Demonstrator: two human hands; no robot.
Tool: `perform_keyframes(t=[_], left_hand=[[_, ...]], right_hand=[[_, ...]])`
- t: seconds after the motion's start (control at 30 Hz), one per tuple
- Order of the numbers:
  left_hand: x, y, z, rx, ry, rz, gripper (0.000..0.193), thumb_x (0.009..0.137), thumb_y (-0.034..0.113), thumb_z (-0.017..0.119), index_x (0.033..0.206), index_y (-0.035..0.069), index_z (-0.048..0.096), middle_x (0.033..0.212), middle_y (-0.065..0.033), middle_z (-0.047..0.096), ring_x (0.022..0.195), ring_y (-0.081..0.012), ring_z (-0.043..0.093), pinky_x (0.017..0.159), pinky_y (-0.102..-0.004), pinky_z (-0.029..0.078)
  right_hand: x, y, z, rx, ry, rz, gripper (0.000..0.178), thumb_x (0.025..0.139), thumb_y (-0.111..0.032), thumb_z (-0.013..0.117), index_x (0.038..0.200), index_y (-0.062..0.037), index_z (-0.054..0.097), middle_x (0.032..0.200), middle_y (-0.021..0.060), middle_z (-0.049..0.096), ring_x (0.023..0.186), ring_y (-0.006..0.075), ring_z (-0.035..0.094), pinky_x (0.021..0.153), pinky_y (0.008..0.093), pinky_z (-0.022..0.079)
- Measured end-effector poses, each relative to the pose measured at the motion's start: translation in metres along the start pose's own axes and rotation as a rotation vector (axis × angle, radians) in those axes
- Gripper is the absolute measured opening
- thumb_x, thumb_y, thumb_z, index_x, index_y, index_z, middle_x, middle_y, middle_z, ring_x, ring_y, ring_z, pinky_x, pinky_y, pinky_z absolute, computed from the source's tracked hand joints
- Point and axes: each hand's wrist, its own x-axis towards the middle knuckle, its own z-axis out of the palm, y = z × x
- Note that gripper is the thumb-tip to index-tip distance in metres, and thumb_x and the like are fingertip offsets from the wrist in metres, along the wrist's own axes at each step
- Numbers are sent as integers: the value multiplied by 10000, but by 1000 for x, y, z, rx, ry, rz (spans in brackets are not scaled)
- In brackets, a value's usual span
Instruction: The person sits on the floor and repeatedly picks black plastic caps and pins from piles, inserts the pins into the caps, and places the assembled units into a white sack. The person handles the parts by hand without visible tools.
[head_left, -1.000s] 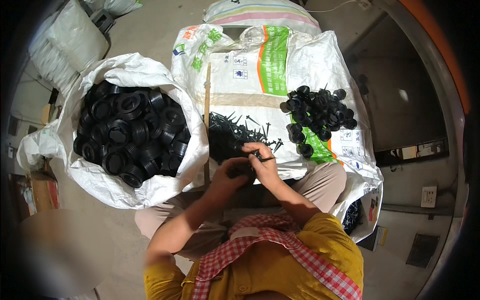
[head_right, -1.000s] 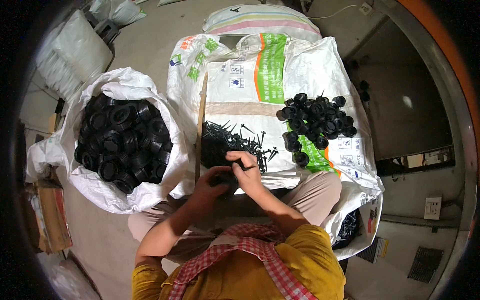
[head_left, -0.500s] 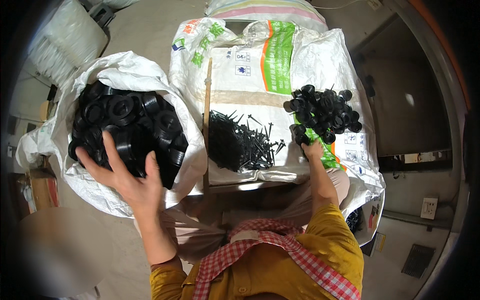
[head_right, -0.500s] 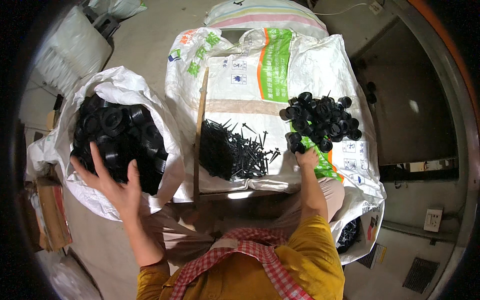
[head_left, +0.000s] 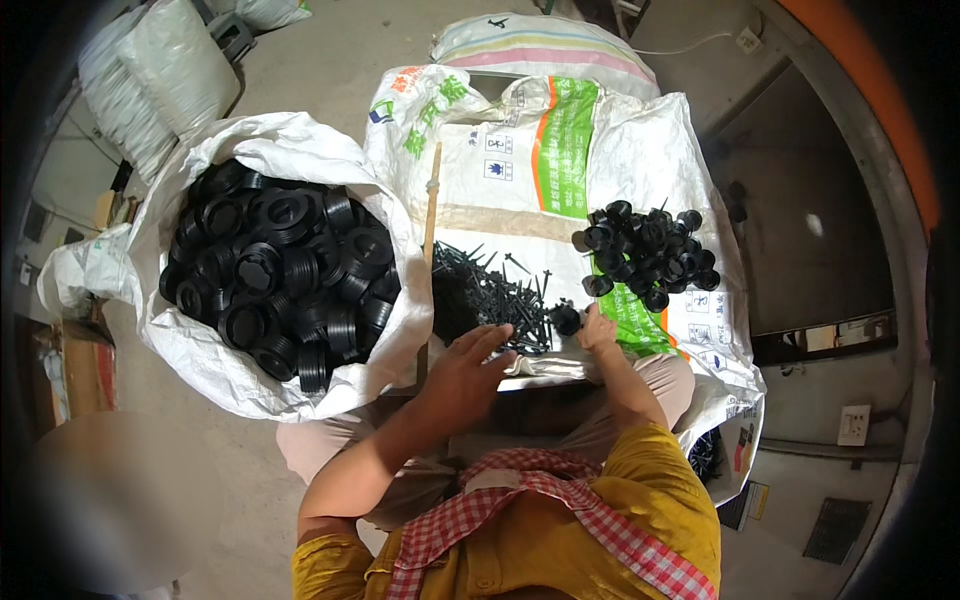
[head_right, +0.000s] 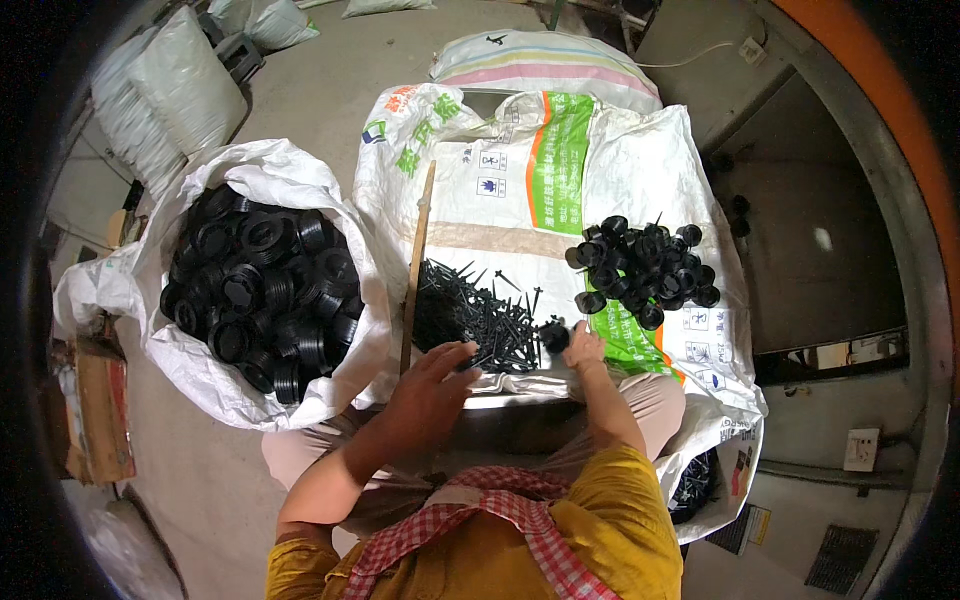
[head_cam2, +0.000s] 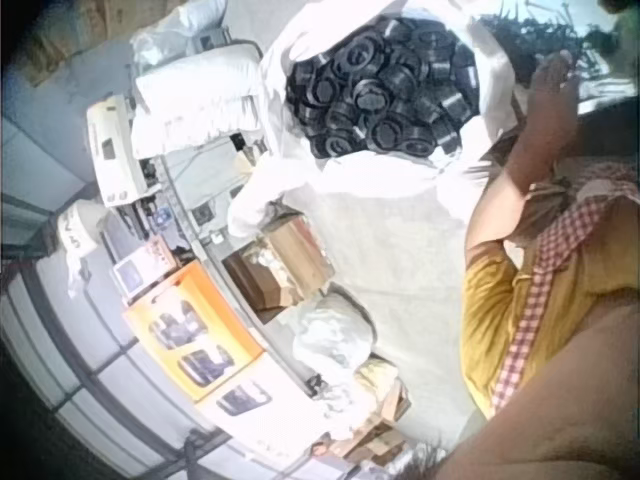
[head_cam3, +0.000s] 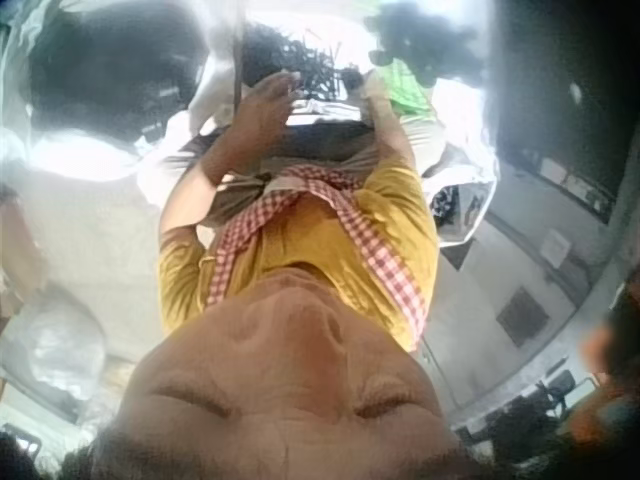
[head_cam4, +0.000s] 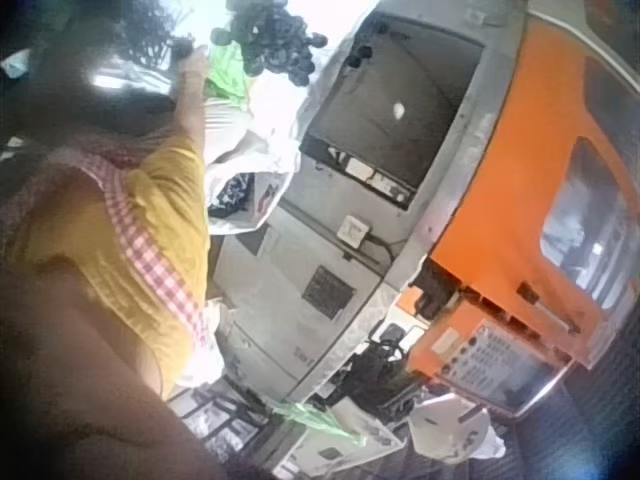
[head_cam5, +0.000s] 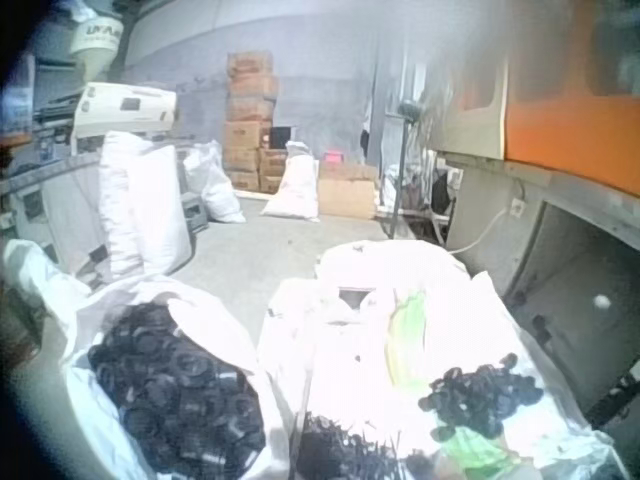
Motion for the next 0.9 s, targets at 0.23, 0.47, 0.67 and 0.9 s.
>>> perform_keyframes(t=[0.23,0.47,0.67,0.9], left_hand=[[2,-21,23,-483,136,-560,495,802,154,699,1247,43,512,1255,-147,526,1127,-262,527,893,-363,469],[-11,-28,31,-840,-373,-720,416,778,232,695,1111,10,580,963,-108,655,740,-174,633,607,-287,487],[-12,-24,27,112,-252,38,363,702,137,685,1027,46,551,1000,-136,624,1009,-316,581,819,-399,487],[-9,-22,-4,-1108,227,-441,333,748,21,665,1059,48,551,1109,-74,595,1079,-237,564,889,-338,473]], right_hand=[[-108,-79,-103,823,80,-841,285,688,-173,815,799,-81,569,831,39,602,819,172,560,788,309,445],[-157,-104,-135,256,348,-1310,108,734,-93,653,831,-94,607,790,39,592,887,230,550,814,347,367],[-171,-105,-146,587,-549,-731,91,752,-111,612,736,-27,645,720,97,635,777,231,602,745,328,430],[-143,-74,-127,1900,-949,-907,209,825,-211,653,792,-8,610,816,121,609,847,263,583,736,348,446]])
